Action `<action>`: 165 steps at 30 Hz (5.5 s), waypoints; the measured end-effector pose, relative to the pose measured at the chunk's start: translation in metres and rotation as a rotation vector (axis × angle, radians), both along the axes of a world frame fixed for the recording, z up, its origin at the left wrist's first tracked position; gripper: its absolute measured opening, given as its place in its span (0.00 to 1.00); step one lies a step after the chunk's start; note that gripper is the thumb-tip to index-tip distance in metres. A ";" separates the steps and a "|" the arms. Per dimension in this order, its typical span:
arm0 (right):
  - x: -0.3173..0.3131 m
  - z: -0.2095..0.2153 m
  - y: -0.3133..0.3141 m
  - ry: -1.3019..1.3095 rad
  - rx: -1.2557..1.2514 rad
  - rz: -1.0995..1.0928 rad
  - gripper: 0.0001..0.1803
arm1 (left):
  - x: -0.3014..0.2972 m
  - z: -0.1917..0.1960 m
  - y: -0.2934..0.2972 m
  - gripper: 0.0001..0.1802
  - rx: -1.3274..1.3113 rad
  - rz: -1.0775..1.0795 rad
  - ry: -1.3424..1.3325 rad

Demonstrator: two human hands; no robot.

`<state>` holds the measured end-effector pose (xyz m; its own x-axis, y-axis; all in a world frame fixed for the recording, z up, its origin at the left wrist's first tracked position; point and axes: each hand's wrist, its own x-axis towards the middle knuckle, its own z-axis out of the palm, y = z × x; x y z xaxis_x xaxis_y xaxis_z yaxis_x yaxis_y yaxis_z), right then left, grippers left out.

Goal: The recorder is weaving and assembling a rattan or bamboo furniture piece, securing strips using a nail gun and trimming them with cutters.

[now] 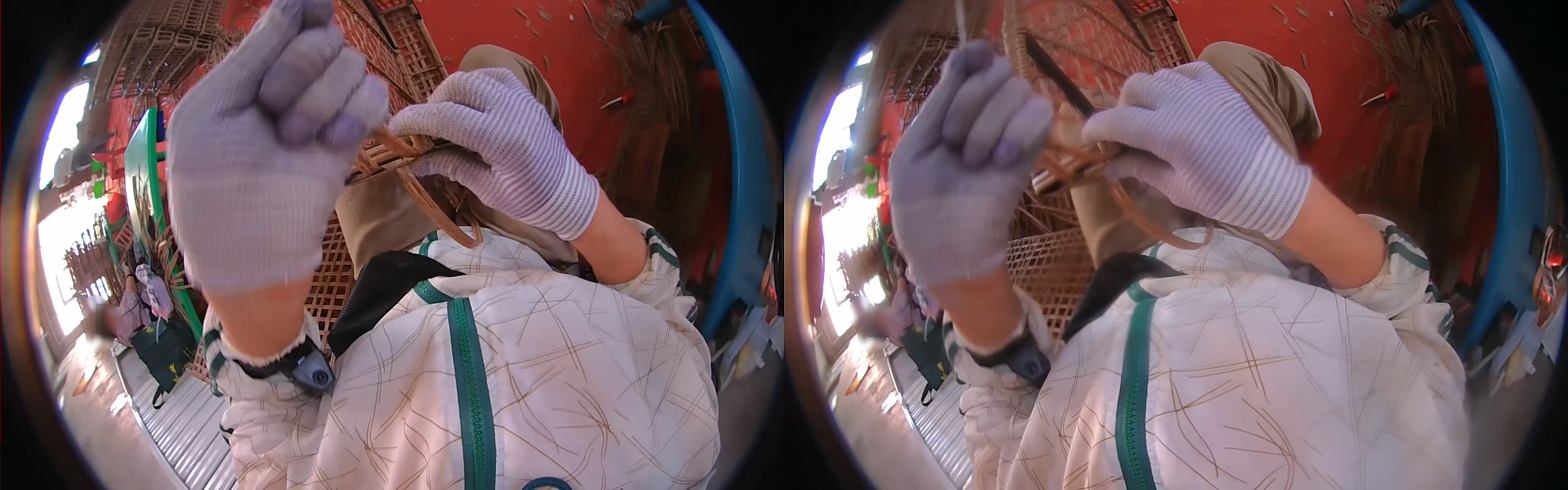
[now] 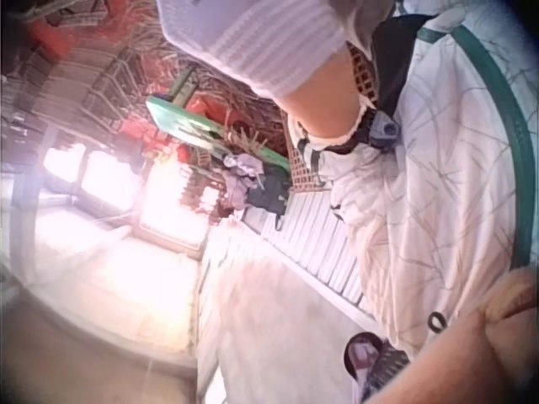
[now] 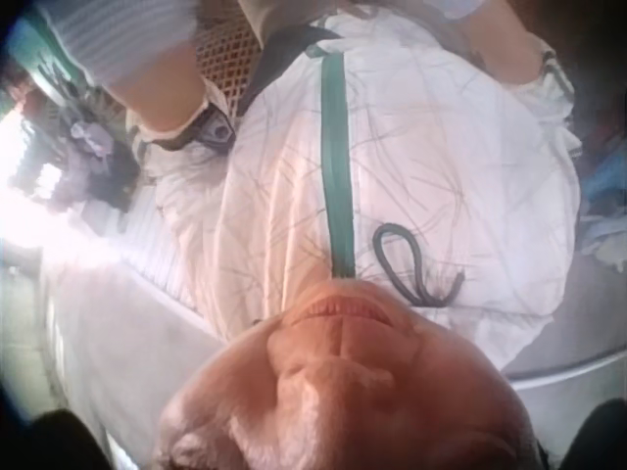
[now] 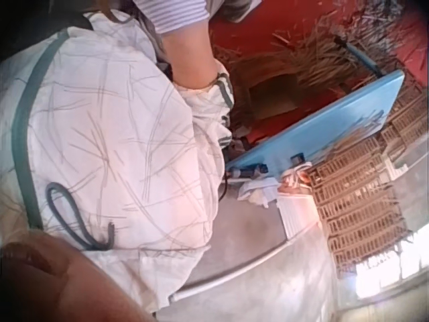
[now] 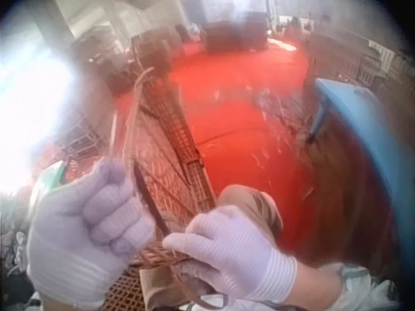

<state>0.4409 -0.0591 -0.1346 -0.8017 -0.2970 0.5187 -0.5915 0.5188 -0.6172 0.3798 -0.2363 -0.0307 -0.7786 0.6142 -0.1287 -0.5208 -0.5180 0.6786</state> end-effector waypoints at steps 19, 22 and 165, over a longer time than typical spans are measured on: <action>-0.069 0.022 0.003 -0.980 -0.227 0.097 0.20 | -0.002 0.017 0.041 0.20 -0.923 0.618 0.015; -0.073 0.017 0.003 -1.170 -0.333 0.168 0.16 | 0.018 -0.041 -0.011 0.16 -1.137 0.648 1.291; 0.058 -0.021 -0.010 -0.143 -0.302 0.023 0.26 | 0.018 -0.039 -0.012 0.09 -1.301 -0.050 1.461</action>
